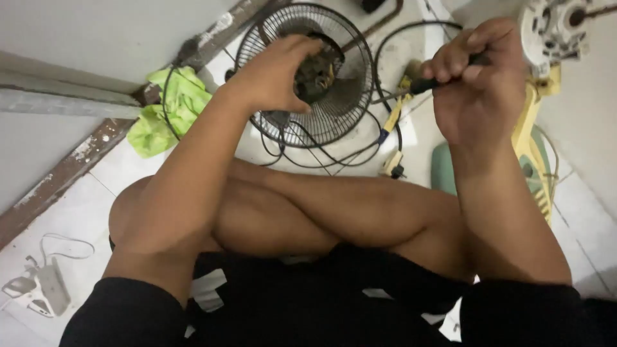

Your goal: Reassembling a fan motor by attaching the motor unit to the rear guard using a screwdriver.

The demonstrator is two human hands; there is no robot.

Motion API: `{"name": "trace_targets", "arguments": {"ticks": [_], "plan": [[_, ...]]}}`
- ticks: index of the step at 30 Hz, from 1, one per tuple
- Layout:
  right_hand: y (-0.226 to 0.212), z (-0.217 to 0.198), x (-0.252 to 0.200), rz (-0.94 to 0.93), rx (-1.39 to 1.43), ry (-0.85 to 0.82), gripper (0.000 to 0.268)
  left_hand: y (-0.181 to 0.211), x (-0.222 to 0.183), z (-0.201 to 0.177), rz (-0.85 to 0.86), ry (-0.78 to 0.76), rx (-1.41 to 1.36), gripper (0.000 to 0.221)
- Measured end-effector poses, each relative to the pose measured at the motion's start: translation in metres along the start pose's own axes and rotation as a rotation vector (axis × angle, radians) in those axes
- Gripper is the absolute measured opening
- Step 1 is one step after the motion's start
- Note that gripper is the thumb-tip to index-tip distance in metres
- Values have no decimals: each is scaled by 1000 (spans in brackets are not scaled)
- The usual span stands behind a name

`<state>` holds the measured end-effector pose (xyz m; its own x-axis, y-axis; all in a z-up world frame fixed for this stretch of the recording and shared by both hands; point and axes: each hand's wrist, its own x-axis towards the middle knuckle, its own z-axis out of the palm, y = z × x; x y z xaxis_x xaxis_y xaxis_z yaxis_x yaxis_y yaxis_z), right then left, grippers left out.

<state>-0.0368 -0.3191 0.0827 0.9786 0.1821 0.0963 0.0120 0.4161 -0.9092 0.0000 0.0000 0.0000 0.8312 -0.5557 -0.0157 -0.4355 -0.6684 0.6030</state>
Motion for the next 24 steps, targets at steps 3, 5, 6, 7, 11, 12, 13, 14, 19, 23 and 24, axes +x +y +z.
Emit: {"name": "trace_targets", "arguments": {"ticks": [3, 5, 6, 7, 11, 12, 13, 14, 19, 23, 24], "plan": [[-9, 4, -14, -20, 94, 51, 27, -4, -3, 8, -63, 61, -26, 99], [-15, 4, -22, -27, 147, 80, 26, -11, 0, 11, -14, 114, -54, 89], [-17, 5, -25, -25, 202, 99, 26, -15, -1, 12, 22, 172, -84, 79], [-19, 4, -28, -28, 202, 100, 26, -14, -2, 8, 24, 172, -82, 79], [-25, -8, -35, -45, 289, 80, 22, -17, -6, 1, -31, 161, -120, 78], [-25, -11, -35, -53, 302, 77, 25, -20, -8, 0, -48, 161, -133, 80], [-25, -15, -35, -54, 304, 75, 25, -19, -8, 0, -48, 163, -130, 80], [-24, -18, -35, -49, 342, 75, 26, -19, -8, 1, -47, 164, -130, 81], [-24, -32, -32, -40, 430, 65, 34, -18, -5, 5, -99, 147, -123, 83], [-47, -26, -26, -79, 469, -126, 43, -19, -3, 7, -68, 160, -124, 83], [-54, -24, -26, -91, 484, -166, 46, -18, -3, 7, -119, 126, -112, 86]]}}
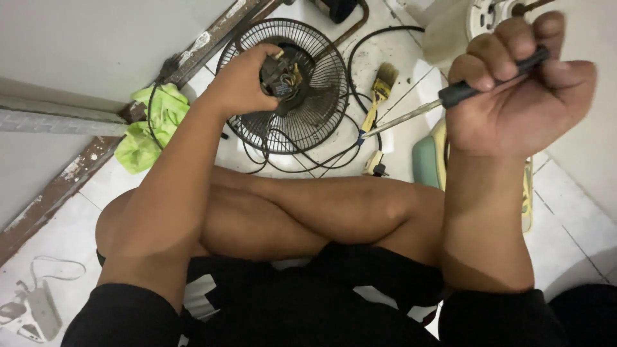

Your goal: Reassembling a fan motor by attaching the motor unit to the rear guard using a screwdriver.

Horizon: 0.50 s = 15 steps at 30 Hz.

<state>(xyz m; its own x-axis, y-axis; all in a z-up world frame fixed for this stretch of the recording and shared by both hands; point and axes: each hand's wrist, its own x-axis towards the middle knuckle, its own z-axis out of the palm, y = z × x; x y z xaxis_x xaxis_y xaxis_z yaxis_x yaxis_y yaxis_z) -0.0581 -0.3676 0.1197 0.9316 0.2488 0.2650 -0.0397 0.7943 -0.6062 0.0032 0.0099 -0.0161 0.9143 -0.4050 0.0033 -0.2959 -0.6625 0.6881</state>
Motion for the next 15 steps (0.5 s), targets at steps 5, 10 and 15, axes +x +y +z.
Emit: {"name": "trace_targets", "arguments": {"ticks": [5, 10, 15], "plan": [[-13, 5, 0, -29, 35, -70, 50, 3, -3, 7, 52, -21, 31, 88], [-12, 0, -3, -82, 89, -68, 51, 8, -3, 10, 69, -25, 44, 89], [-4, 1, -1, -61, 148, -39, 48, 16, -1, 18, -84, -24, 73, 99]]}}
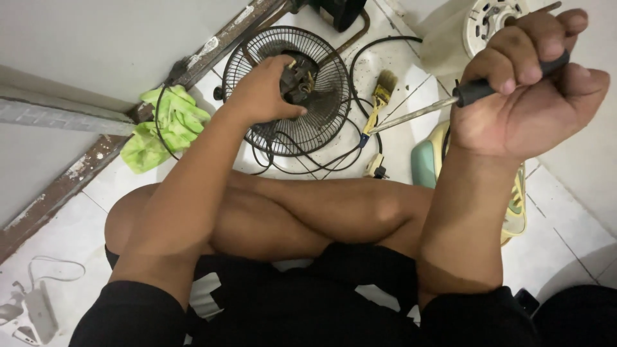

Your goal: Reassembling a fan motor by attaching the motor unit to the rear guard using a screwdriver.

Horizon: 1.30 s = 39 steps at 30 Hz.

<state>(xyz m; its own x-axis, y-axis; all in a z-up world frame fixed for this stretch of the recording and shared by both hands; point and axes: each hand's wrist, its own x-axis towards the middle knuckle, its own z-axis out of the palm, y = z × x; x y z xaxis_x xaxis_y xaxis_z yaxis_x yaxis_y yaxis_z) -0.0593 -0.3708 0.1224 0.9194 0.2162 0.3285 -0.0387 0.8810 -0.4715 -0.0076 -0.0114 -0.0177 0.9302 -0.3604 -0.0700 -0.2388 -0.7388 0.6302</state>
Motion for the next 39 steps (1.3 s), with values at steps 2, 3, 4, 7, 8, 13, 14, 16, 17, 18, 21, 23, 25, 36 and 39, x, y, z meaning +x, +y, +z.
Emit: {"name": "trace_targets", "arguments": {"ticks": [2, 3, 4, 7, 8, 13, 14, 16, 17, 18, 21, 23, 25, 36, 39], "plan": [[4, -1, 0, -5, 8, -6, 50, 1, 1, 0, -18, -11, 14, 98], [6, -2, 0, -11, 16, -11, 51, 1, 1, 1, -36, -25, 27, 96], [7, -5, 0, -8, 17, -8, 51, 2, 1, 1, -40, -27, 26, 96], [10, -12, 2, -21, 26, -13, 49, 2, 1, -2, -39, -20, 58, 95], [11, -13, 3, -23, 39, -34, 49, 2, 1, -2, -31, -25, 53, 95], [11, -21, 1, -21, 66, -53, 47, 11, 2, -6, 2, -24, 120, 105], [10, -23, -1, -33, 72, -34, 48, 19, 0, -10, 151, 126, 98, 98], [9, -26, -2, -46, 77, -14, 48, 52, -10, -32, 302, 273, 75, 91], [8, -27, -1, -44, 56, -11, 48, 76, -18, -48, 421, 229, -172, 69], [7, -28, -2, -42, 35, -6, 48, 101, -27, -64, 534, 178, -421, 58], [8, -41, -1, -67, -70, -13, 50, 135, -43, -72, 677, 197, -275, 35], [15, -39, 0, -81, -93, 6, 50, 141, -47, -67, 652, 240, -299, 22], [21, -37, 0, -94, -116, 28, 49, 141, -50, -62, 626, 282, -326, 9], [58, 23, 18, 132, -547, 395, 31, 128, -44, -69, 252, 96, -833, 19], [59, 24, 20, 154, -391, 257, 36, 123, -41, -65, 283, 136, -1002, 11]]}}
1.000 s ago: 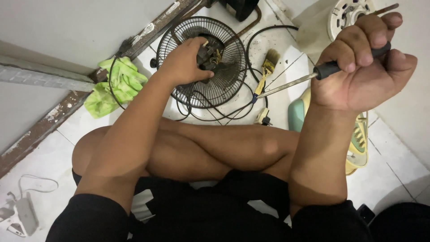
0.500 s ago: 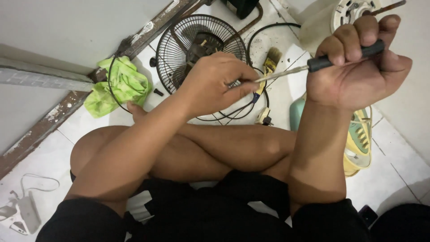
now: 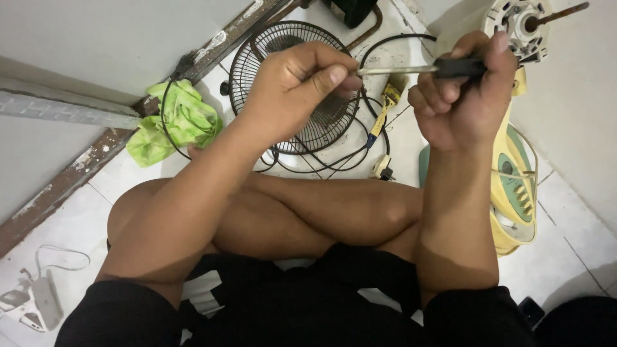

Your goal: Reassembling a fan motor by attaching the motor unit to the rear guard using a screwdriver.

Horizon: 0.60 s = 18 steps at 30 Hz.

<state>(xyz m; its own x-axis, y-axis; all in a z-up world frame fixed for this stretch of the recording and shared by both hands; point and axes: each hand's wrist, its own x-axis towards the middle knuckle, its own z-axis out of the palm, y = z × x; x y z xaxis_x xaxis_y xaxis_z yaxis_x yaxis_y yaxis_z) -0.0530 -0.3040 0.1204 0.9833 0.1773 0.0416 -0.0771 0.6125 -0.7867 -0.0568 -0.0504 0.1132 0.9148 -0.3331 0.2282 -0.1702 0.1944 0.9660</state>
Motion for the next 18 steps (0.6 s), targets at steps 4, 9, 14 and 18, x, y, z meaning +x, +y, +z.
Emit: {"name": "trace_targets", "arguments": {"ticks": [4, 9, 14, 18], "plan": [[0, -6, 1, 30, 58, 12, 33, -2, 0, -5, -8, 50, -14, 12], [-1, -4, 2, 11, 63, -67, 31, 0, 1, -6, 55, 57, 46, 19], [2, -6, 2, -8, 20, 11, 33, -13, 4, -12, 108, 100, 244, 27], [17, -26, 9, -119, -682, 349, 7, -67, 8, -31, -12, 93, 933, 85]]}}
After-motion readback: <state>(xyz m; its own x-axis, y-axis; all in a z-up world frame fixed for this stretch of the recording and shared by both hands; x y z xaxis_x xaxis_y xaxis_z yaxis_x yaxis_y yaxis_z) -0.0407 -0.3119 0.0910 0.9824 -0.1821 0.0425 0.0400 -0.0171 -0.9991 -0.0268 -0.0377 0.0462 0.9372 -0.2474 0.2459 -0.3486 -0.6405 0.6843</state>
